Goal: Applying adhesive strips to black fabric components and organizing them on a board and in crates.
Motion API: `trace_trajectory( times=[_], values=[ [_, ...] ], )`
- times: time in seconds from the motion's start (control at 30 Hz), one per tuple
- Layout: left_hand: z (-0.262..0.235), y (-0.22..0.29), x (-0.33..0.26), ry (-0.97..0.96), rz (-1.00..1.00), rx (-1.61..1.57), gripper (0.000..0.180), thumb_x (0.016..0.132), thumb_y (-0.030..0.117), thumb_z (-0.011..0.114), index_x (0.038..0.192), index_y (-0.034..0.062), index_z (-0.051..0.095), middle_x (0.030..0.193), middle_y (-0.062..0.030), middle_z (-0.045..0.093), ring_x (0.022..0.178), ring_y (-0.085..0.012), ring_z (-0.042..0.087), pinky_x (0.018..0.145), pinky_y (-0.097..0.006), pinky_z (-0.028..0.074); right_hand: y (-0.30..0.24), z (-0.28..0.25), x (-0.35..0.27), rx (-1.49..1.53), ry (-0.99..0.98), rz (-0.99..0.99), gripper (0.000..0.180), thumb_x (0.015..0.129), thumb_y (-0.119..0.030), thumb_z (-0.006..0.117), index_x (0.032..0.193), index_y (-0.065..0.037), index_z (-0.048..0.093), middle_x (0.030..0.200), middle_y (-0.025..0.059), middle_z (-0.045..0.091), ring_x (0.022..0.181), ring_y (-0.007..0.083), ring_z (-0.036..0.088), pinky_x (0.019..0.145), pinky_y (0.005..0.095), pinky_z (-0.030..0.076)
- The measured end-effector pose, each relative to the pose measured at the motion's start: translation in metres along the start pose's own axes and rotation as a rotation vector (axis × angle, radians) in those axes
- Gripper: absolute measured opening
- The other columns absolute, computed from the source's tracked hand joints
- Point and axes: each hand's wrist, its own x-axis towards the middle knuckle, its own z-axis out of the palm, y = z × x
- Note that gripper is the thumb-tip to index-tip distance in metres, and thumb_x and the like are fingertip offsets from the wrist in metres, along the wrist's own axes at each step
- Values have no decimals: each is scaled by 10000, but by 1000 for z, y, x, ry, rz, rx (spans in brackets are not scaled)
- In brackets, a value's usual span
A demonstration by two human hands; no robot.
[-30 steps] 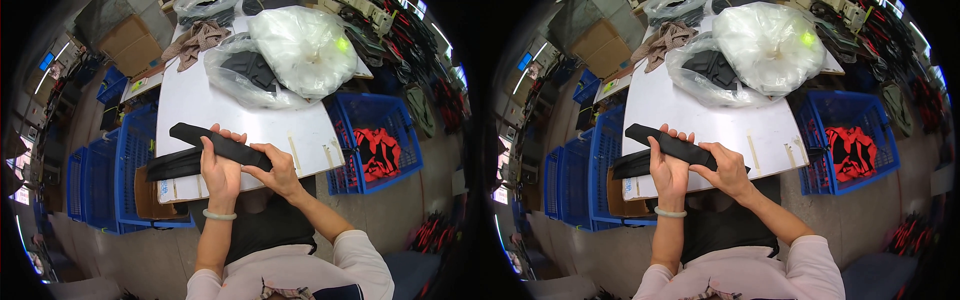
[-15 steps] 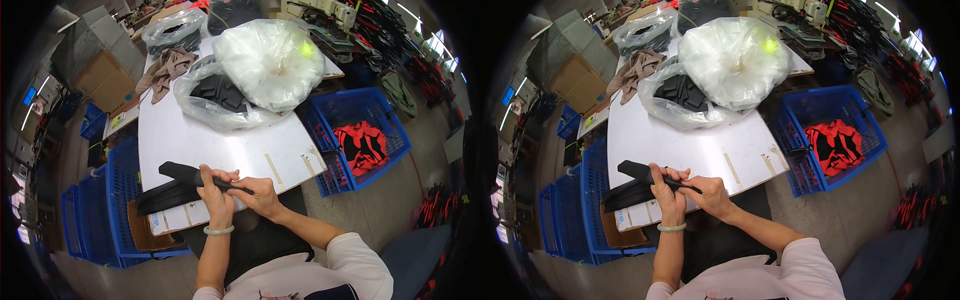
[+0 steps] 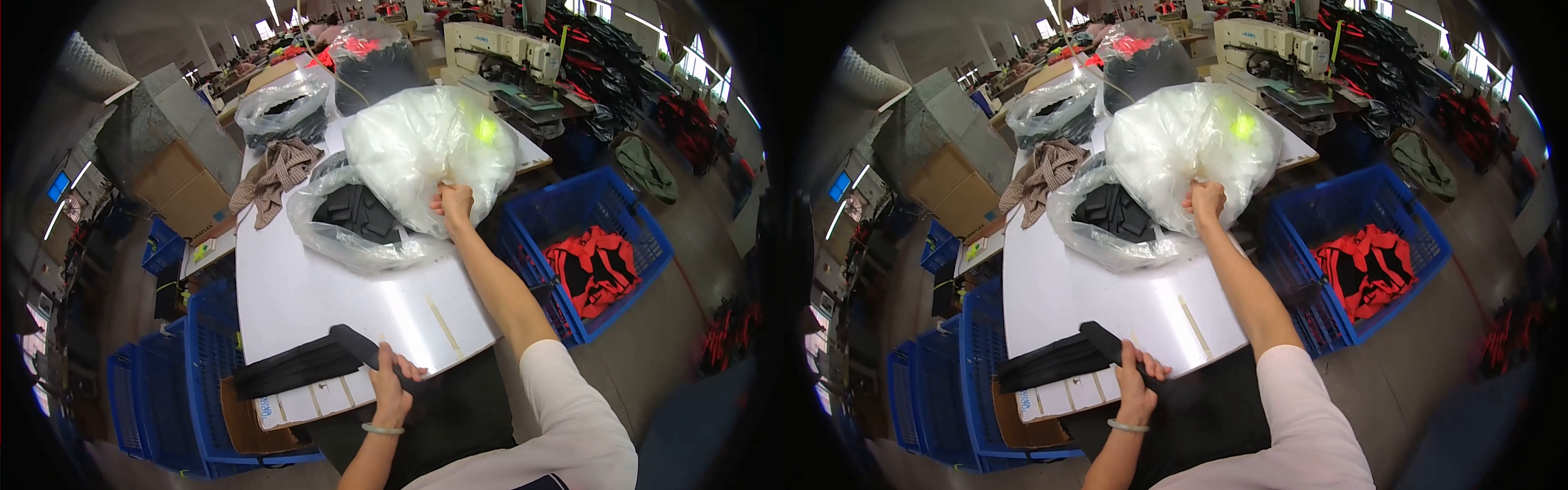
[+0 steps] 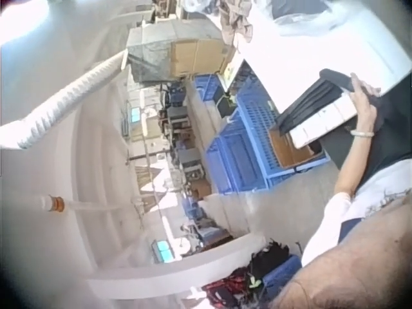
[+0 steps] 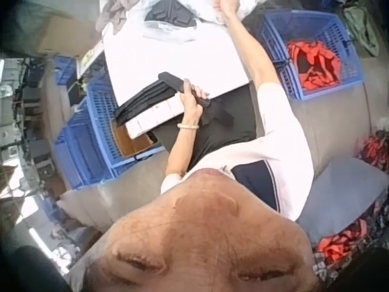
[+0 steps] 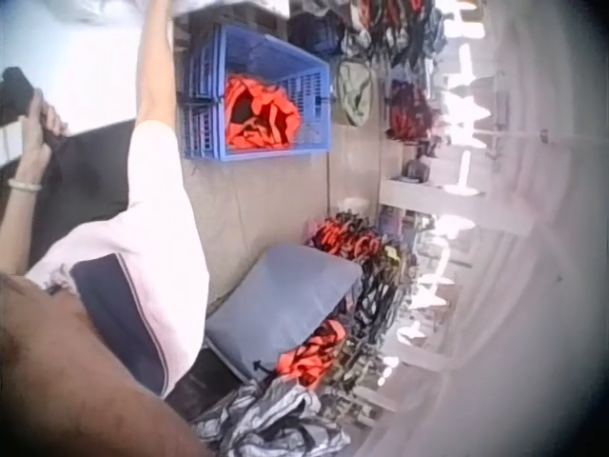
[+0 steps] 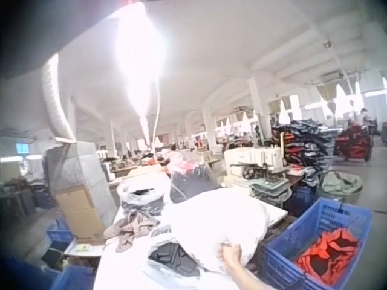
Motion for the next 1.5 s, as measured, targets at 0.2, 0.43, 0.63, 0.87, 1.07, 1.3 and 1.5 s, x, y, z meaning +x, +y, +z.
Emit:
trace_trajectory(
  times=[0.2, 0.43, 0.63, 0.87, 1.07, 1.3, 1.5],
  values=[
    [1, -23, -9, -151, 30, 58, 374, 967, 271, 530, 685, 32, 479, 501, -79, 461, 425, -218, 513, 556, -412, 552, 13, -11, 27, -279, 451, -96, 232, 791, -259, 623, 694, -59, 690, 606, 95, 658, 572, 206, 646, 626, 366, 513],
    [1, 3, -1, -33, 15, -33, 164, 913, 136, 585, 846, -1, 526, 524, -55, 451, 402, -172, 463, 524, -356, 528, 3, -72, -145, -338, -267, -783, 43, 766, -54, 681, 766, -16, 662, 673, 78, 617, 574, 165, 598, 523, 287, 468],
    [42, 34, 1, -172, 223, -57, 445, 828, 80, 681, 1184, -123, 506, 804, -76, 562, 475, -117, 493, 554, -299, 532, -14, -99, -193, -559, -637, -1358, 239, 632, -31, 729, 860, -46, 658, 1014, 113, 626, 782, 256, 638, 616, 340, 513],
    [21, 33, -23, -37, 279, -87, 216, 830, 45, 666, 990, -75, 586, 743, -80, 579, 468, -132, 498, 511, -286, 503, -6, -98, -226, -402, -977, -980, 181, 690, -25, 736, 780, -13, 579, 1111, 181, 633, 896, 297, 646, 732, 349, 518],
    [10, 20, -42, -59, 307, 13, 174, 839, 34, 650, 983, -55, 612, 750, -64, 616, 562, -113, 556, 435, -225, 400, 1, -101, -258, -372, -950, -869, 216, 731, -78, 773, 769, -1, 575, 848, 139, 644, 755, 249, 655, 643, 309, 499],
    [-1, 35, -60, -118, 328, -12, 226, 862, 53, 620, 1051, -64, 582, 753, -79, 615, 521, -122, 545, 477, -243, 441, -8, -103, -274, -279, -1066, -682, 150, 828, -76, 703, 817, 34, 601, 833, 130, 671, 627, 159, 642, 544, 277, 506],
    [-6, 52, -76, -400, 287, 28, 338, 817, 59, 654, 1107, -75, 544, 796, -131, 630, 533, -188, 592, 473, -246, 468, -9, -100, -268, 171, -1113, 187, 118, 876, -78, 658, 904, 31, 624, 807, 103, 662, 601, 132, 617, 470, 238, 487]
  ],
)
